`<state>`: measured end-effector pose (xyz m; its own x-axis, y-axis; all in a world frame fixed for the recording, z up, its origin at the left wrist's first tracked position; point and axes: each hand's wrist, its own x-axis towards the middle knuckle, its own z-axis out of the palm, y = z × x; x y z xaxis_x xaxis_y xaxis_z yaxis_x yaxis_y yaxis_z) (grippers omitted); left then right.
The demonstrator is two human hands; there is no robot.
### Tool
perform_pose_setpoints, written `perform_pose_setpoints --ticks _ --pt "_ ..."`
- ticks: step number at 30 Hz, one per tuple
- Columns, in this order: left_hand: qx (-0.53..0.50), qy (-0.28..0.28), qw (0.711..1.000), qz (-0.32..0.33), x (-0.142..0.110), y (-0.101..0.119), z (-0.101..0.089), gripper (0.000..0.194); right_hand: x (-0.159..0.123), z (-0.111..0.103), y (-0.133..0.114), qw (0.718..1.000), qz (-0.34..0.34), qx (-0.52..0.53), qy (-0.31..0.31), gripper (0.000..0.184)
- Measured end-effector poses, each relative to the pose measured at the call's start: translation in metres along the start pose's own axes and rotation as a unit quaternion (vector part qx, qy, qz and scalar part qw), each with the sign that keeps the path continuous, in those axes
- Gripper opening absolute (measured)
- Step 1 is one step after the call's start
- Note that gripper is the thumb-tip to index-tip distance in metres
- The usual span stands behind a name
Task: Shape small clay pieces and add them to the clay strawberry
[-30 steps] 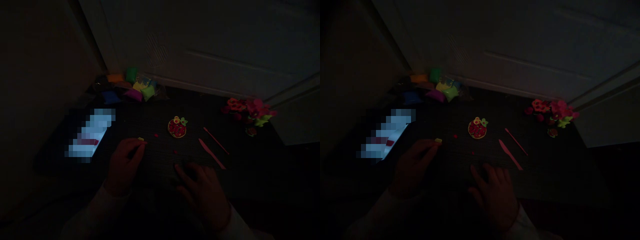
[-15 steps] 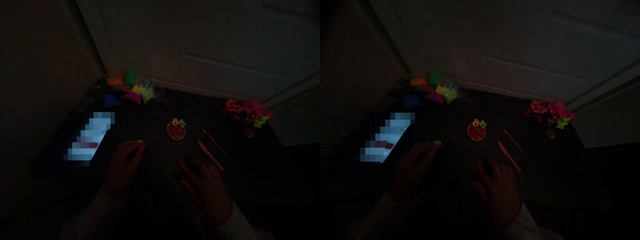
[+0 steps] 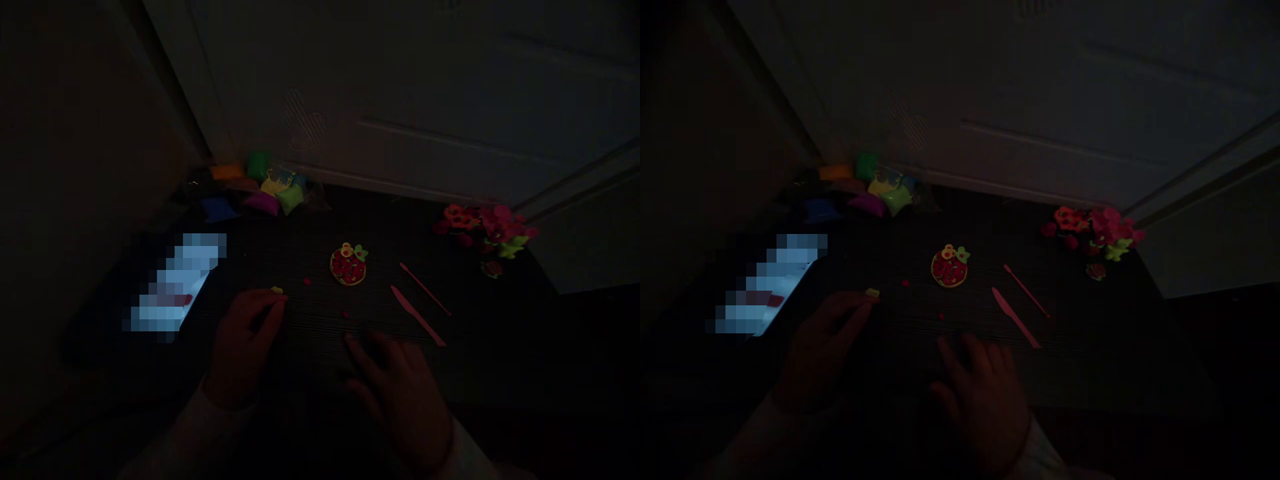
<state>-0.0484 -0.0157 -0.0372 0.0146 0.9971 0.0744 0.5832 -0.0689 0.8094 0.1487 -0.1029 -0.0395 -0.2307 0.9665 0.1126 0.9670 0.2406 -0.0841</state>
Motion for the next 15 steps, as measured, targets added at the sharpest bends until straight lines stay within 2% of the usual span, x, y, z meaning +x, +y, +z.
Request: perform_pose_setpoints --ticks 6,10,15 --pt "0.003 0.002 1.0 0.006 0.0009 -0.0017 0.0 0.021 0.0003 0.0034 -0.0021 1.0 0.005 0.0 0.014 0.043" --pt "-0.002 -0.008 1.0 -0.014 0.0012 -0.0023 0.0 0.022 0.0011 0.0052 -0.0044 0.999 0.035 -0.01 0.019 0.045" --pt "-0.009 -0.004 1.0 -0.01 0.0009 -0.0033 0.0005 0.021 0.0014 0.0058 -0.0051 0.999 0.022 -0.009 0.03 0.045"
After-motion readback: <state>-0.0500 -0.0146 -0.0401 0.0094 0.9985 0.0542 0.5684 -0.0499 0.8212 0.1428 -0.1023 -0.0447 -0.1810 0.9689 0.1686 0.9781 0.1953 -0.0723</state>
